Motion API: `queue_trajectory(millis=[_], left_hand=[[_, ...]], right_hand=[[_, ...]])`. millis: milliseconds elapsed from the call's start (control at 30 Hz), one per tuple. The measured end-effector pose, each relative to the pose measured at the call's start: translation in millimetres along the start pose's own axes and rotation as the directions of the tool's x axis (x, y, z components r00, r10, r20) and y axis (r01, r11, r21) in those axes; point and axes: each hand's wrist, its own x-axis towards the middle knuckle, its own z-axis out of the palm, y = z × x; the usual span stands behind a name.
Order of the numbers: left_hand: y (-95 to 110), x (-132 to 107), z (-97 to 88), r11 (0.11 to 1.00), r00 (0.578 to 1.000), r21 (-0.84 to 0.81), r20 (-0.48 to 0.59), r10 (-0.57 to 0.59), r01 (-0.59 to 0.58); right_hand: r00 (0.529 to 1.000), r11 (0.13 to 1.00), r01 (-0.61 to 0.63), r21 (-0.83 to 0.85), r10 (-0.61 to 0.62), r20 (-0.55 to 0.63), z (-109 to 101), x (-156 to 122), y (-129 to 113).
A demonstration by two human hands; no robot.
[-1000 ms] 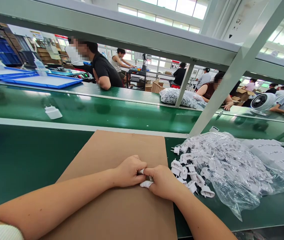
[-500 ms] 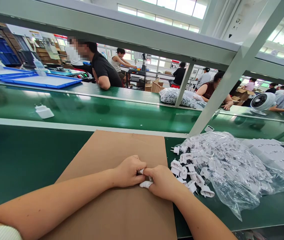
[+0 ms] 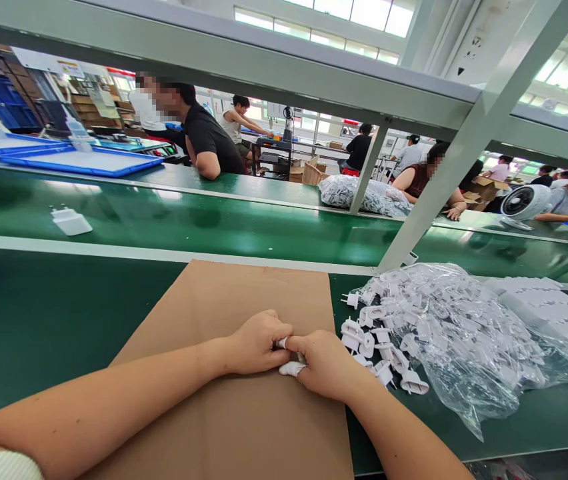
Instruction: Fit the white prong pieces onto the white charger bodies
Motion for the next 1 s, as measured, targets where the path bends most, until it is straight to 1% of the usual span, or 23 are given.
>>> queue_trajectory(millis=[267, 700, 1000], left_hand=[[-0.4, 0.6, -0.8, 1.0, 1.0, 0.019, 0.004, 0.001, -0.001], [0.1, 0.4, -1.6, 1.0, 0.999, 0.019, 0.039, -0.024, 0.023], [0.7, 0.3, -1.9, 1.0, 0.999, 0.004, 0.031, -0.024, 0.024]], right_hand=[[1.0, 1.0, -0.004, -0.003, 0.004, 0.02, -1.4, -0.4, -1.7], [0.999, 1.0, -0.009, -0.022, 0.009, 0.036, -3.8, -1.1, -3.4], [0.999, 1.0, -0.004, -0.03, 0.005, 0.043, -3.4, -1.3, -2.9]])
